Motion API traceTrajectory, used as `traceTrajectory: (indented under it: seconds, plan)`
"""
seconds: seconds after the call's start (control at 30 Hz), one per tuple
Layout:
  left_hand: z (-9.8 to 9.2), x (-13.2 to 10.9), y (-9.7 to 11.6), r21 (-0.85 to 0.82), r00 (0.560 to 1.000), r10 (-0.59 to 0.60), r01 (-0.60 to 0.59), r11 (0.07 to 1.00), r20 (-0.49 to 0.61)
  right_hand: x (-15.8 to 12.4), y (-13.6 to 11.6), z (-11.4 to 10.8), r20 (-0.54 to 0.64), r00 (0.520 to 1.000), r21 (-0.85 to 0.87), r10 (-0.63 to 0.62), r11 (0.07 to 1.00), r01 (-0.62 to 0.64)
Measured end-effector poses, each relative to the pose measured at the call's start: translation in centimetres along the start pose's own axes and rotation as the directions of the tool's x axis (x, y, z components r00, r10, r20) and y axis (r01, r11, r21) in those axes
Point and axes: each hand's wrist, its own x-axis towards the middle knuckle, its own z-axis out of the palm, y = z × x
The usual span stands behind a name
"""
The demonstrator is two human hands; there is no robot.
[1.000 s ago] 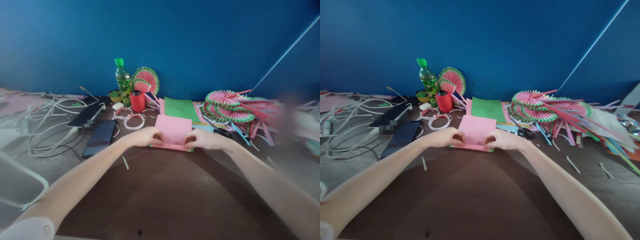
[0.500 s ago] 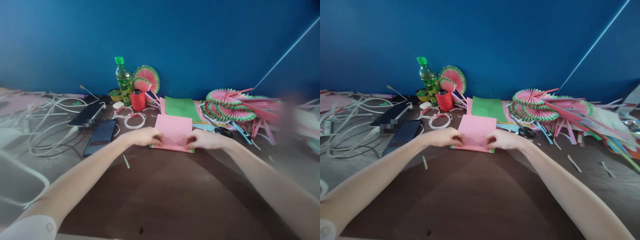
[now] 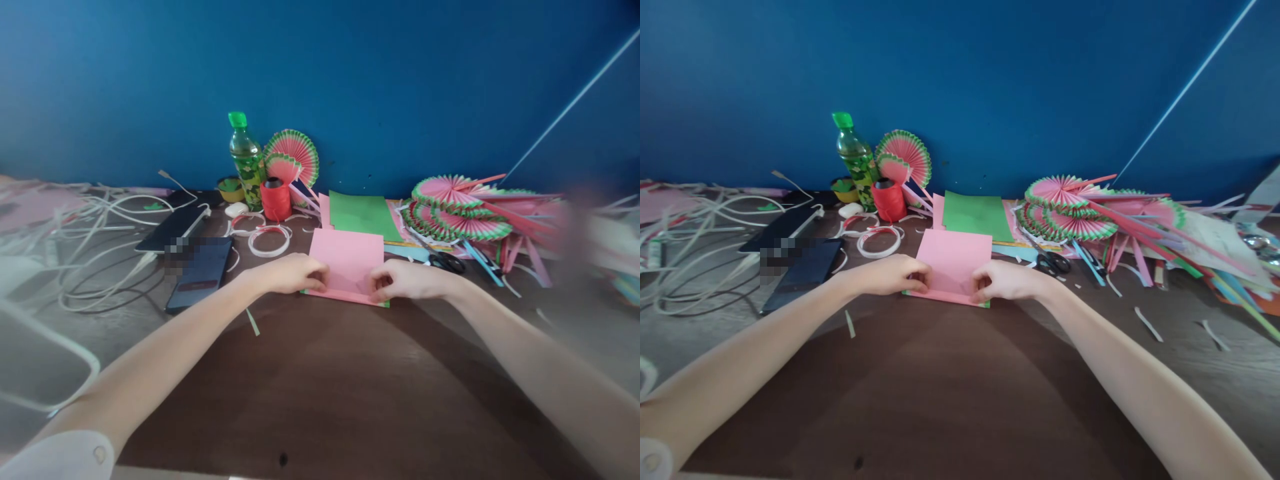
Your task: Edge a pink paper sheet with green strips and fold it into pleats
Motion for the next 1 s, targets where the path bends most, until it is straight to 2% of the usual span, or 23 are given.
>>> traceTrajectory:
  seconds: [0.23,0.8,1.0]
  plan:
    - [-0.09,0.11,0.04,-0.049,0.999,0.003,-0.001,0.999,0.046,0.06,0.0,0.12,-0.005,1.0,-0.004,0.014,1.0,-0.014]
    - [0.13,0.14,0.11,-0.082,0.998,-0.026,0.03,0.996,0.05,0.07,0.19,0.34,-0.019,1.0,-0.085,0.021,0.996,-0.023]
    - [0.43,-0.01,0.0,-0.112,1.0,-0.005,0.007,0.994,0.026,0.15,0.4,0.39,-0.017,1.0,-0.128,0.016,0.992,-0.018]
